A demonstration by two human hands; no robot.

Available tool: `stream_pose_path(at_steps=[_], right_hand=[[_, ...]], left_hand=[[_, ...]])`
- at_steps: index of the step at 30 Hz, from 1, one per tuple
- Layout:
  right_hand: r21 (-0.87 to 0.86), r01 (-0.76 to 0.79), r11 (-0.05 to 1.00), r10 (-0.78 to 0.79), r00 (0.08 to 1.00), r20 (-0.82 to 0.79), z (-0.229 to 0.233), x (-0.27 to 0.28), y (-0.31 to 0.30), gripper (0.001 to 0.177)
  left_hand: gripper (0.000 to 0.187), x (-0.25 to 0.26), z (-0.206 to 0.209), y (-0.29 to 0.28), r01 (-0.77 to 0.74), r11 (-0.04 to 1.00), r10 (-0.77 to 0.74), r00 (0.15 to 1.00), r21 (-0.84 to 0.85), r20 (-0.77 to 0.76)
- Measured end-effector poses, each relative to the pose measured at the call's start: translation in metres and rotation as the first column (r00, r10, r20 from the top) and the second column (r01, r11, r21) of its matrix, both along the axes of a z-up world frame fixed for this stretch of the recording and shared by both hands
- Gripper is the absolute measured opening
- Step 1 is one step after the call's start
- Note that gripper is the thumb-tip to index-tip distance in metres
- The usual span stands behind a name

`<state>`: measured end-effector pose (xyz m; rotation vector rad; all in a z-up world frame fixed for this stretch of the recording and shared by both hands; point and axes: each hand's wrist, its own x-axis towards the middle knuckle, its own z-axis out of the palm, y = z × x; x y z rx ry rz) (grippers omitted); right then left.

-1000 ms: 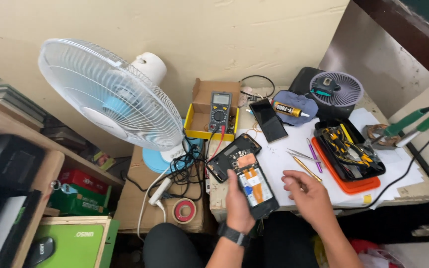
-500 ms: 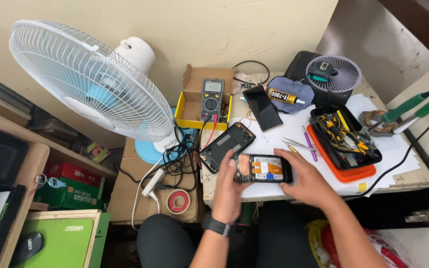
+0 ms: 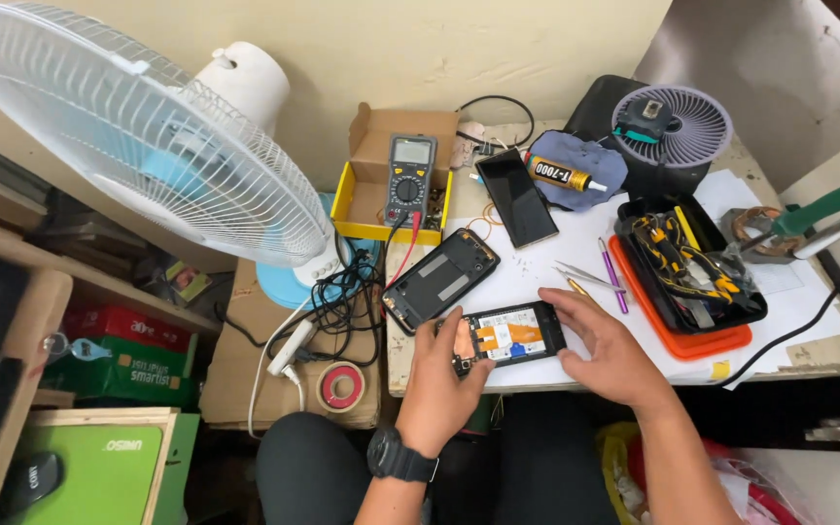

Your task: The person disassembles a smartphone by removing the back cover and using a metal prying tool to detach internal components. They carefully lift and separate the battery and other parts from the phone's chassis while working at a cluttered desk.

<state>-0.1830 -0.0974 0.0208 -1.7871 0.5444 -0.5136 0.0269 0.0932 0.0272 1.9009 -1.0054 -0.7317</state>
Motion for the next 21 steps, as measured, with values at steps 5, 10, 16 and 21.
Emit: stream_pose_path(at_steps=[5,10,16,21], right_hand=[[0.092,0.131,0.987,-0.136,0.990,0.049,-0.004,-0.003,-0.003,0.069],[0.145,0.232,0.962,-0.237,0.971,0.017,0.000,-0.002,-0.004,0.053],[0.135,0.233,0.963,-0.251,0.958,0.136,-0.013,-0.002,-0.006,0.047],[0.139,0.248,0.959,-0.265,0.957,0.120,-0.008,-0.002,-0.004,0.047]], left_hand=[[0.091,0.000,0.007,-0.003,0.016,0.999,-0.018,0.999,0.048,0.038],[0.093,0.001,-0.006,-0.004,0.013,0.999,-0.010,0.995,-0.029,0.103],[0.087,0.004,-0.022,-0.001,0.023,0.993,-0.008,0.992,-0.117,0.128],[0.083,0.003,-0.020,0.000,0.028,0.992,-0.011,0.991,-0.124,0.135]])
